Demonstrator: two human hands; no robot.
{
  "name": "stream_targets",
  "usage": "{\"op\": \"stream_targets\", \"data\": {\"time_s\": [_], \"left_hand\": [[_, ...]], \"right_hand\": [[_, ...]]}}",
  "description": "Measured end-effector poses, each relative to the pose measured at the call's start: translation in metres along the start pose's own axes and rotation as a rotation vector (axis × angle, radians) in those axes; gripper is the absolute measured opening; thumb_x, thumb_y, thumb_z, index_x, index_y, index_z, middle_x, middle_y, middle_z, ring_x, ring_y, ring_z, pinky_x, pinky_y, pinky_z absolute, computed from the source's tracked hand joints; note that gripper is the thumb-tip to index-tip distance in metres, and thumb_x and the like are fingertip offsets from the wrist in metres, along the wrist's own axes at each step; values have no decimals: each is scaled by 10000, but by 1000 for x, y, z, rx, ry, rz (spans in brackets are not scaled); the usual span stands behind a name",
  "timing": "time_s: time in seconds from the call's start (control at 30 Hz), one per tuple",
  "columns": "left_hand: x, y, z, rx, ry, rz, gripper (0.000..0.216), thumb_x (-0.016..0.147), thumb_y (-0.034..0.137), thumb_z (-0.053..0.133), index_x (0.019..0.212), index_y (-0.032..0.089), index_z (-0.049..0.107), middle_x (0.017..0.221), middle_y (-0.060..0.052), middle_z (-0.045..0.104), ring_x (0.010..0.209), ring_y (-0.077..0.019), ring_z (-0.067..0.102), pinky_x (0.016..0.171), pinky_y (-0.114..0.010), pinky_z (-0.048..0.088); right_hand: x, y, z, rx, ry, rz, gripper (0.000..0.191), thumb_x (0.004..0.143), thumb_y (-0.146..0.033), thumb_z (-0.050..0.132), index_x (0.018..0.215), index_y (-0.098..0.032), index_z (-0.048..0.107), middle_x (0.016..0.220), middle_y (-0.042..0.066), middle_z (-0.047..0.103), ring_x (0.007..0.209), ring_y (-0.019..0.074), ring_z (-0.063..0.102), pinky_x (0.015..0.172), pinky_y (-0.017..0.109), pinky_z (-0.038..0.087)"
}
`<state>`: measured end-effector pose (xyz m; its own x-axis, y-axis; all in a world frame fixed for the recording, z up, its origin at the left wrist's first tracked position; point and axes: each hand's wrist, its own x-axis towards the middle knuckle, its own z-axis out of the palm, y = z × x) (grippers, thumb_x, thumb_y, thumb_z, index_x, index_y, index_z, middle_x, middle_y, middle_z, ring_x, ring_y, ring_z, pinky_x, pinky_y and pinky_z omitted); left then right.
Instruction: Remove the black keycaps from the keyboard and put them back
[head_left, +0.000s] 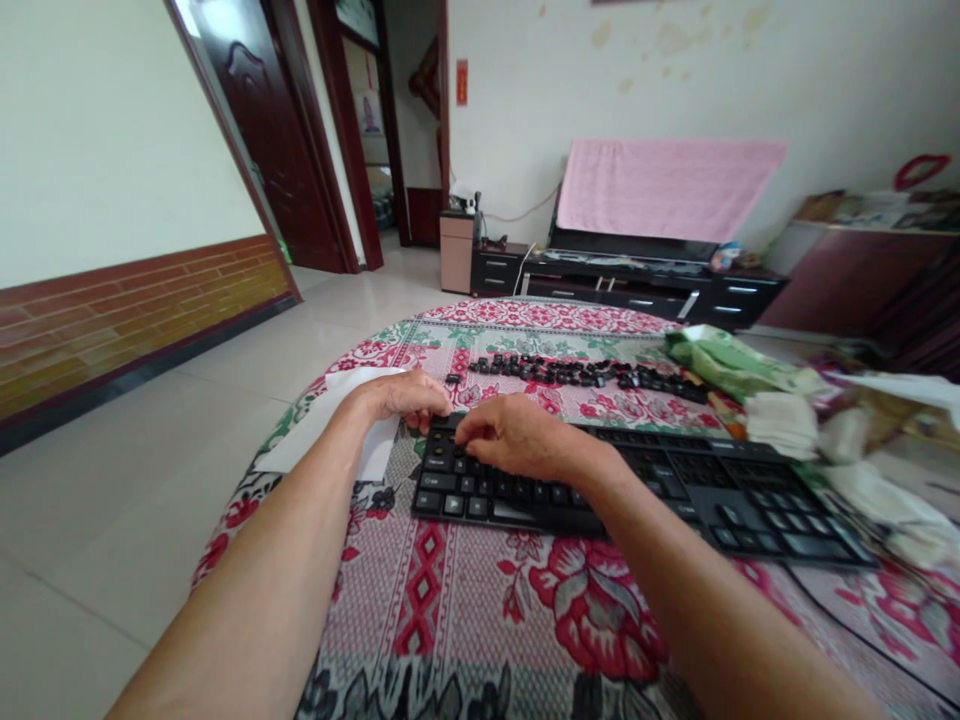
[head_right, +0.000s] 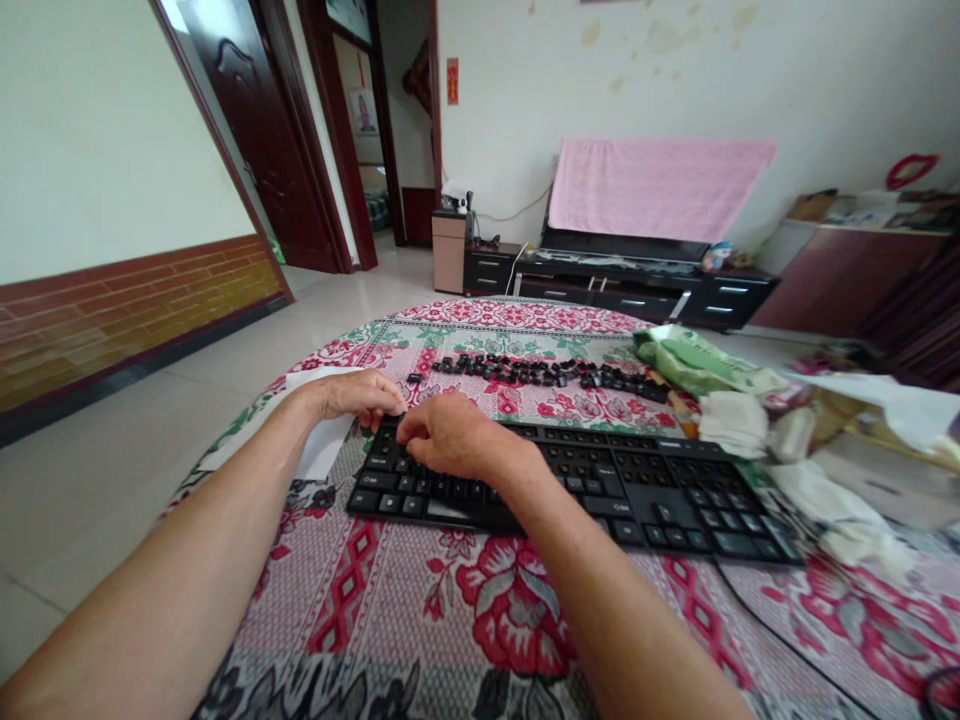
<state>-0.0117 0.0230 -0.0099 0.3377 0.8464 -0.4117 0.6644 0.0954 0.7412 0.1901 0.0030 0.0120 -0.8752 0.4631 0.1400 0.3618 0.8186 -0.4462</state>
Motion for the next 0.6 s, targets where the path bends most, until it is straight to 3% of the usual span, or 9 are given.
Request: {"op": "stream_targets", "data": {"time_s": [0.13,0.27,0.6], "left_hand": [[1,-2,0,-10,7,0,256,588,326,481,747,146,570,576,-13,531,517,-90,476,474,-208,357],[6,-6,-2,-9,13,1,288,580,333,503,793,156,577,587,-17,531,521,-93,474,483,-220,366],[6,-9,-1,-43,17,18,282,577,342,501,759,145,591,593,-15,538,520,-94,473,472,-222,354]], "right_hand": [[13,-20,11,-69,-12,-85,250,641,-167,402,784,-173,607,737,22,599,657,103,487,595,224,327],[17,-24,17,-179,-51,-97,209,641,-210,416,712,-168,608,672,38,584,603,110,466,541,238,306],[31,-35,20,-322,-92,23,219,631,-225,442,727,-135,616,664,85,578,599,137,476,529,269,313]]}}
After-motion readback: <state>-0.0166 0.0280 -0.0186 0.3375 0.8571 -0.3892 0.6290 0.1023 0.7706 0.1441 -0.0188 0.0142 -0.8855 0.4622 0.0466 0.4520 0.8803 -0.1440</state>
